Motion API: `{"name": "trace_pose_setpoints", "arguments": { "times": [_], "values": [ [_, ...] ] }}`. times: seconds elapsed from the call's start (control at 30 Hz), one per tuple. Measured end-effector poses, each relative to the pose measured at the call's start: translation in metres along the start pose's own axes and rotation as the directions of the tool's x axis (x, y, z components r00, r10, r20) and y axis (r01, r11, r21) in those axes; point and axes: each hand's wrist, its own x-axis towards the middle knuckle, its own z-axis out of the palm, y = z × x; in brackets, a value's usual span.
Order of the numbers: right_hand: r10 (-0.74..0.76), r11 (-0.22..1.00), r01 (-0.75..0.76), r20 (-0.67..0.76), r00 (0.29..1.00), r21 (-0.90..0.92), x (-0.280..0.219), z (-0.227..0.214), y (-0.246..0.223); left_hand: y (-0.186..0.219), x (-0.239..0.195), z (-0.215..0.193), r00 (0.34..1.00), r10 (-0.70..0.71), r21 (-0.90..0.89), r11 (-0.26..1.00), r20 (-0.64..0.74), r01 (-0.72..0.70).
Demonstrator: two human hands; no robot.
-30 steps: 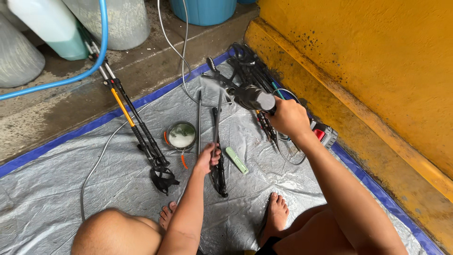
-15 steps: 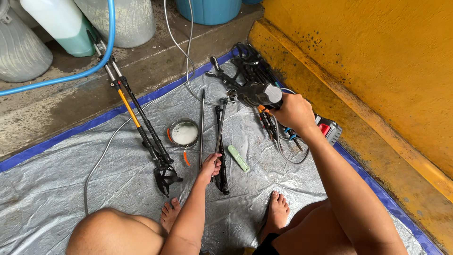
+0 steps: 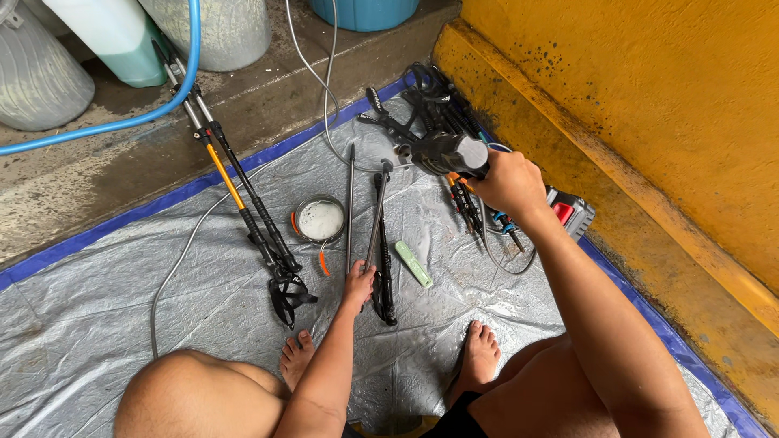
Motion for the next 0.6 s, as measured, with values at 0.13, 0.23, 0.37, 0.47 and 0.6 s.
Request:
{"name": "trace_pose_setpoints", "arguments": {
  "times": [0.13, 0.23, 0.37, 0.47, 0.6],
  "values": [
    [-0.009, 1.000, 0.009, -0.012, 1.000, -0.014, 0.006, 0.006, 0.006, -0.003, 0.000, 0.004, 0.997, 0.060, 0.024, 0.998, -0.058, -0.059],
    [0.010, 1.000, -0.010, 0.029, 1.000, 0.007, 0.011, 0.009, 0.011, 0.007, -0.002, 0.008, 0.991, 0.118, 0.009, 0.993, -0.062, -0.118],
    [-0.001, 1.000, 0.000, 0.031, 1.000, 0.023, 0.004, 0.006, 0.005, 0.012, 0.003, -0.001, 0.966, 0.198, 0.231, 0.960, -0.168, -0.156],
    [-0.009, 0.999, 0.008, 0.023, 1.000, 0.036, -0.001, 0.003, 0.000, 0.014, 0.025, -0.016, 0.951, 0.264, 0.476, 0.865, -0.163, -0.158],
    [-0.021, 0.996, 0.018, 0.039, 0.999, 0.088, -0.001, 0.004, 0.002, 0.026, 0.035, -0.029, 0.951, 0.283, 0.658, 0.741, -0.127, -0.133]
  ]
}}
